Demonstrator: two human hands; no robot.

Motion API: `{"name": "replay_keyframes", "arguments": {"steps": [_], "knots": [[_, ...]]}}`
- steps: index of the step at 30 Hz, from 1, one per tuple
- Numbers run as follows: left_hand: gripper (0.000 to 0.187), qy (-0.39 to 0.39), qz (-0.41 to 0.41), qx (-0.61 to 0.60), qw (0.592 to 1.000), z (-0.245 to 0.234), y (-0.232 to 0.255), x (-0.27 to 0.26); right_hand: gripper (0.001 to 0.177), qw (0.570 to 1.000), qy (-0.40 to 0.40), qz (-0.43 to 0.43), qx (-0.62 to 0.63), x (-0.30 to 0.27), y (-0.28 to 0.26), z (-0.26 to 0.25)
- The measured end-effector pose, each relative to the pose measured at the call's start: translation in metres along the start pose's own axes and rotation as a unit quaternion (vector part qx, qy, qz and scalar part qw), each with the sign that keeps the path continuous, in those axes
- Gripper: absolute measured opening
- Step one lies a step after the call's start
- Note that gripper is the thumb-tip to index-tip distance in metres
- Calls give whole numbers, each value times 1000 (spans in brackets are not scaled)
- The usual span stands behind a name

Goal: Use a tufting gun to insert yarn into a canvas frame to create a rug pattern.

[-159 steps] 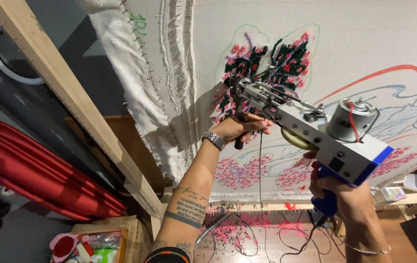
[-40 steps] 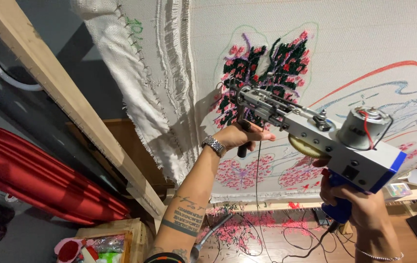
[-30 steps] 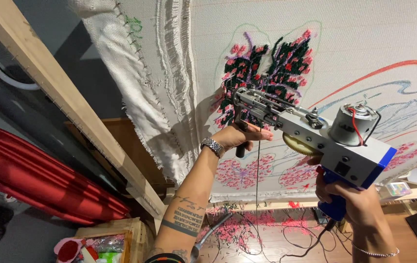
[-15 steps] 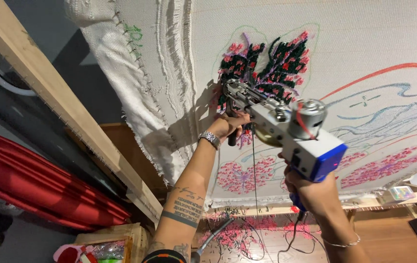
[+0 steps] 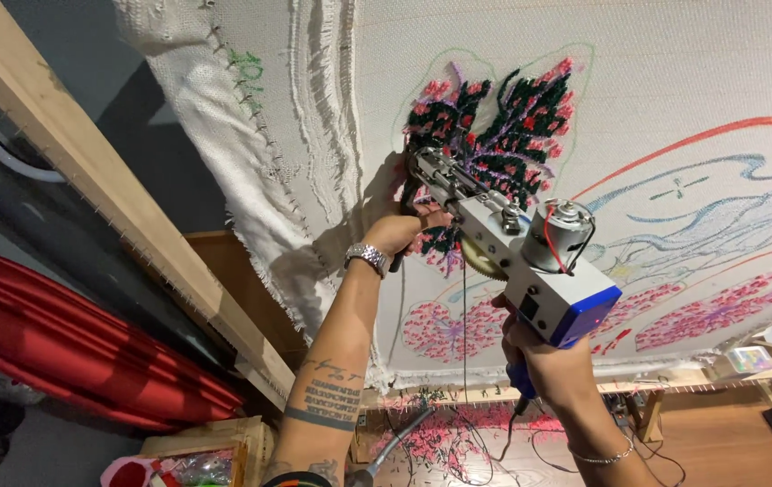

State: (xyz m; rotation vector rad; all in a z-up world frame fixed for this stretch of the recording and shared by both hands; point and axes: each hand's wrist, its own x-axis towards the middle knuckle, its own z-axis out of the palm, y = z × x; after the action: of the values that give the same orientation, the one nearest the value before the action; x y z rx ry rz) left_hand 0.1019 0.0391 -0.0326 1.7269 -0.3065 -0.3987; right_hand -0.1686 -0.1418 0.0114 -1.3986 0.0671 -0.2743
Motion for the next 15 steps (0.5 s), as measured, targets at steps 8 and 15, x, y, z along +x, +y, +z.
{"name": "replay_keyframes", "arguments": {"steps": [8,15], "knots": [[91,8,45,-71,996,0,3,2,24,1000,-6,3,-12,3,4,-4],[62,-20,59,-67,996,-5,-28,39,28,1000,-18,-17,-9,6,11,-11]]}}
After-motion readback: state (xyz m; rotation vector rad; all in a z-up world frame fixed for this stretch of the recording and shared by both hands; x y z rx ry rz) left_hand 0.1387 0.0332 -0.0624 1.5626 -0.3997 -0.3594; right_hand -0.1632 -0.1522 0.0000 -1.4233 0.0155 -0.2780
